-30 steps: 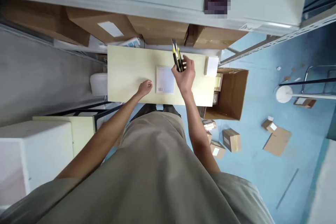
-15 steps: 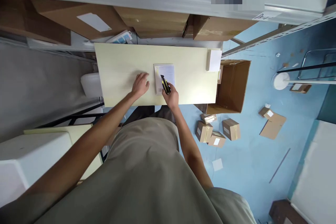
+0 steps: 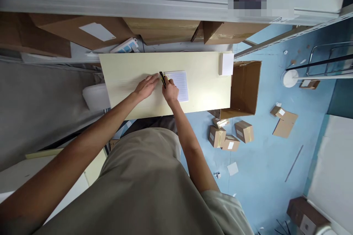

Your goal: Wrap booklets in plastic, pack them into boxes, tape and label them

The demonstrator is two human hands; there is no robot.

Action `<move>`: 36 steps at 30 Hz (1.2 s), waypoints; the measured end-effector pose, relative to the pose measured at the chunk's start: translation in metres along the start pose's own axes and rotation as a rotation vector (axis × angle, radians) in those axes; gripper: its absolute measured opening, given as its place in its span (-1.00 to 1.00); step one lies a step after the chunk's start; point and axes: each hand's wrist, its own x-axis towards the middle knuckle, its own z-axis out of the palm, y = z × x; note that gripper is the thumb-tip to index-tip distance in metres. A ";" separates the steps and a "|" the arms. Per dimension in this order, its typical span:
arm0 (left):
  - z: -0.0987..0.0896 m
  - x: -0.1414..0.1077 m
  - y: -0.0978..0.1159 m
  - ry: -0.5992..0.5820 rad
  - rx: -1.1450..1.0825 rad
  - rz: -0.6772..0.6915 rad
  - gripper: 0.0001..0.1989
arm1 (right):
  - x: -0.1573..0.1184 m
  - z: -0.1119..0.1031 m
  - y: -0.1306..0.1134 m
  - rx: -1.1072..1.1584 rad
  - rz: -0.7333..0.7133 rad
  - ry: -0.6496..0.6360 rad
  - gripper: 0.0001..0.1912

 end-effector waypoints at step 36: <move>0.005 -0.003 0.011 -0.009 -0.075 -0.021 -0.27 | -0.205 0.015 0.044 -0.120 0.181 -0.282 -0.39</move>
